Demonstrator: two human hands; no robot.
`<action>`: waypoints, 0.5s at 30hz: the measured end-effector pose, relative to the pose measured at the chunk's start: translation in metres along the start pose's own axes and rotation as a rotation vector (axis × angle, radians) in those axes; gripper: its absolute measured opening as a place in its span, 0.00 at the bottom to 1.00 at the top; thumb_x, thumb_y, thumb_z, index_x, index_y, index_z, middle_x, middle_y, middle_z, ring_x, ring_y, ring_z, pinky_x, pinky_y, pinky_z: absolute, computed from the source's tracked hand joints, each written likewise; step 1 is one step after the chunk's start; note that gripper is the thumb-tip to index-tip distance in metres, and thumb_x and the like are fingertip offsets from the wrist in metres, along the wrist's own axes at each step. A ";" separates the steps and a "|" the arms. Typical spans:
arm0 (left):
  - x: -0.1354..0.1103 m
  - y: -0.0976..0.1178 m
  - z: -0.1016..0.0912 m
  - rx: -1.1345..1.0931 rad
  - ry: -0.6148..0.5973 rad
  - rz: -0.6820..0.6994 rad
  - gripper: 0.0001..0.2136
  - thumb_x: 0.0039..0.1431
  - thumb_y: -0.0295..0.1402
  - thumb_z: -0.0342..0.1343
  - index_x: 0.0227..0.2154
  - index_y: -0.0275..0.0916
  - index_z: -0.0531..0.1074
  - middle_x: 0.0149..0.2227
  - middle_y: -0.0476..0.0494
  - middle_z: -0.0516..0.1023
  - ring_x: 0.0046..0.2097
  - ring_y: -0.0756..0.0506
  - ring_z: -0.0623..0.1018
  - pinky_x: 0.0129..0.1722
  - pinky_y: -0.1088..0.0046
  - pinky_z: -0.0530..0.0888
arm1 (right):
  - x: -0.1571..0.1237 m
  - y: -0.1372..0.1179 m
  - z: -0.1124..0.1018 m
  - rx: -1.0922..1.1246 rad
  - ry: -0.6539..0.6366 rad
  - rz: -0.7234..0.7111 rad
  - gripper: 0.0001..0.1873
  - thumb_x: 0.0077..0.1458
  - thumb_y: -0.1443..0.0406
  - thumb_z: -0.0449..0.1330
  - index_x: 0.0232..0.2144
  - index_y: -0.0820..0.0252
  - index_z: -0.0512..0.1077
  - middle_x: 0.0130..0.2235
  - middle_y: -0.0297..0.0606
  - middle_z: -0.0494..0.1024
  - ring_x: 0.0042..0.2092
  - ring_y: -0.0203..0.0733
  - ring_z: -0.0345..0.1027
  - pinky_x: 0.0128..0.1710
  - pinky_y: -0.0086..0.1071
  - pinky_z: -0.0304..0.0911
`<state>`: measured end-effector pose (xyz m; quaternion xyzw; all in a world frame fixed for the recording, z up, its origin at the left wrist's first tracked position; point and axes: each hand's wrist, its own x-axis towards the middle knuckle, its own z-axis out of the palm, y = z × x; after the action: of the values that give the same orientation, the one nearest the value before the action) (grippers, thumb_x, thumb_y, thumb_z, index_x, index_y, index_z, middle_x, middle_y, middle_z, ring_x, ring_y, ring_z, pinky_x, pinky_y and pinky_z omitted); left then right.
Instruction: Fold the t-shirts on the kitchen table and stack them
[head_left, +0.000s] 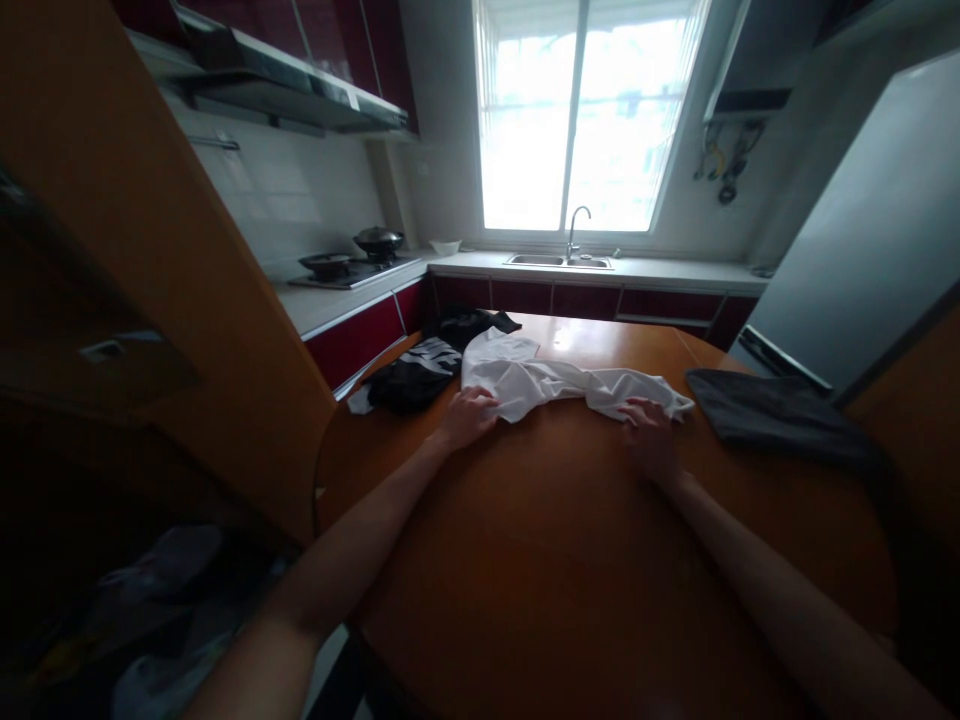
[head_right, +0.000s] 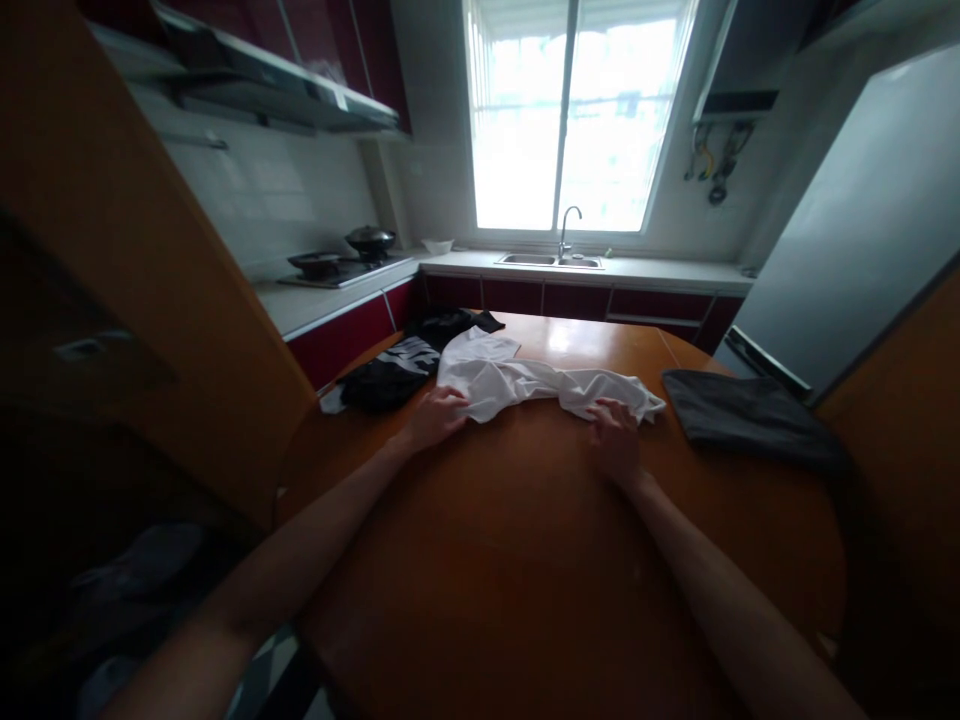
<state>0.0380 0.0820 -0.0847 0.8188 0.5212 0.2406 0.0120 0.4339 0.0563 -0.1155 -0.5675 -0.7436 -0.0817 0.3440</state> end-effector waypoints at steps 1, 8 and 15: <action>0.004 0.001 0.000 -0.026 -0.025 -0.013 0.11 0.60 0.36 0.58 0.43 0.46 0.81 0.48 0.43 0.79 0.52 0.40 0.76 0.56 0.63 0.71 | 0.000 -0.014 0.003 -0.001 -0.047 -0.041 0.18 0.60 0.69 0.51 0.48 0.58 0.76 0.56 0.45 0.73 0.58 0.49 0.62 0.60 0.43 0.54; 0.015 0.028 0.010 -0.092 0.068 0.004 0.14 0.64 0.40 0.56 0.49 0.44 0.77 0.50 0.41 0.79 0.54 0.39 0.75 0.57 0.64 0.70 | 0.007 -0.075 0.023 0.023 -0.213 -0.193 0.17 0.61 0.68 0.53 0.49 0.59 0.75 0.59 0.46 0.70 0.61 0.51 0.58 0.60 0.42 0.53; 0.012 0.065 0.037 0.132 -0.015 0.028 0.14 0.64 0.40 0.57 0.50 0.43 0.76 0.52 0.35 0.76 0.55 0.35 0.73 0.54 0.59 0.70 | 0.009 -0.071 0.029 0.089 -0.253 -0.128 0.14 0.63 0.66 0.53 0.45 0.59 0.76 0.54 0.45 0.72 0.56 0.49 0.61 0.57 0.40 0.57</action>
<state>0.1127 0.0713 -0.0949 0.8268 0.5243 0.1994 -0.0416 0.3566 0.0543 -0.1126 -0.5090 -0.8184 0.0020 0.2666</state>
